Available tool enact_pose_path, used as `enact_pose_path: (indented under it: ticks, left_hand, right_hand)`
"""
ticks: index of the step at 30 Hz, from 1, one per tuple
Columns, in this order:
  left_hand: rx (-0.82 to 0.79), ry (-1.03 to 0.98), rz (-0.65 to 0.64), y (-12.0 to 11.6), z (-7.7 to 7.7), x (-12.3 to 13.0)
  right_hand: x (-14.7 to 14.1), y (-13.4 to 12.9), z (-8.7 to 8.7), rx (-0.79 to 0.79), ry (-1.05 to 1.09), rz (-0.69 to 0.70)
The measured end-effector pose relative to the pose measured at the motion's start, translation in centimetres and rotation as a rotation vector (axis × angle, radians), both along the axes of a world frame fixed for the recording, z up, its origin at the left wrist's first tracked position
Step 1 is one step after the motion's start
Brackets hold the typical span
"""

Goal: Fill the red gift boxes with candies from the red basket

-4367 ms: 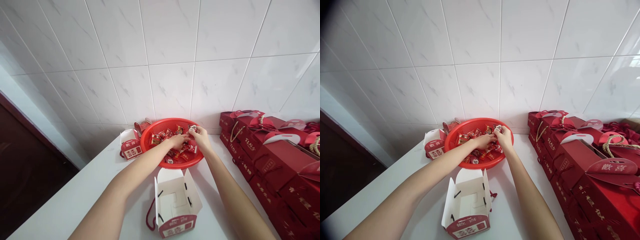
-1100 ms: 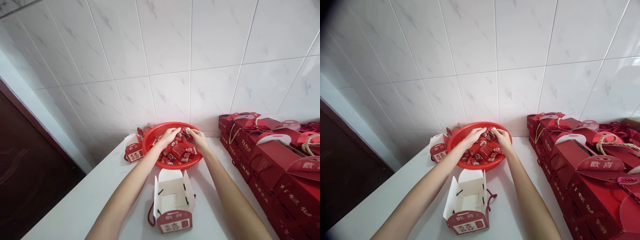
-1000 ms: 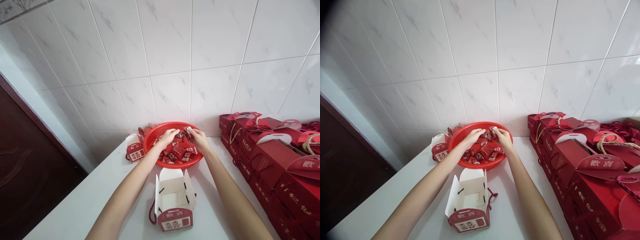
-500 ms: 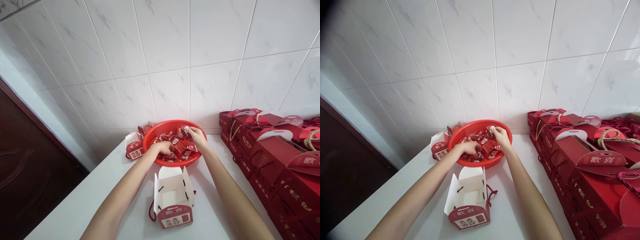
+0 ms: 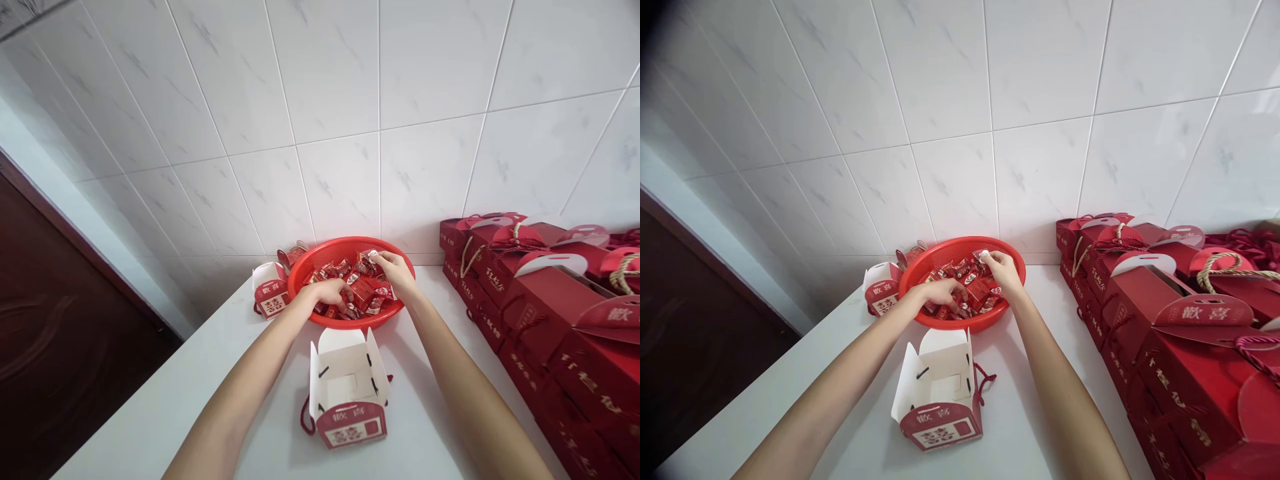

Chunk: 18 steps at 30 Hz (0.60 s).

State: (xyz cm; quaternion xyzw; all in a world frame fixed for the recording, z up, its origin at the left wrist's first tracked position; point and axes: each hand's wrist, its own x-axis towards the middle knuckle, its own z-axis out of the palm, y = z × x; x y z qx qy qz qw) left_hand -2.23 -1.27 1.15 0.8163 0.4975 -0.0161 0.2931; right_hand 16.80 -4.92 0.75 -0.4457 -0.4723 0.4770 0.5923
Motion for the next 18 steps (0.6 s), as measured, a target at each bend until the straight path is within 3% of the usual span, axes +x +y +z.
enact_pose_path:
  ticks: [5, 10, 18]
  left_hand:
    - [0.231, -0.217, 0.043, 0.31, -0.08, 0.08]
    - [0.374, -0.309, 0.106, 0.27, -0.13, 0.15]
    - [0.526, -0.228, 0.333, 1.03, -0.59, -0.38]
  right_hand:
    - [-0.01, -0.16, 0.14, 0.021, -0.01, -0.007]
    - [-0.02, -0.37, 0.39, 0.011, -0.013, -0.013]
    - [0.02, -0.42, 0.26, 0.033, -0.082, -0.01]
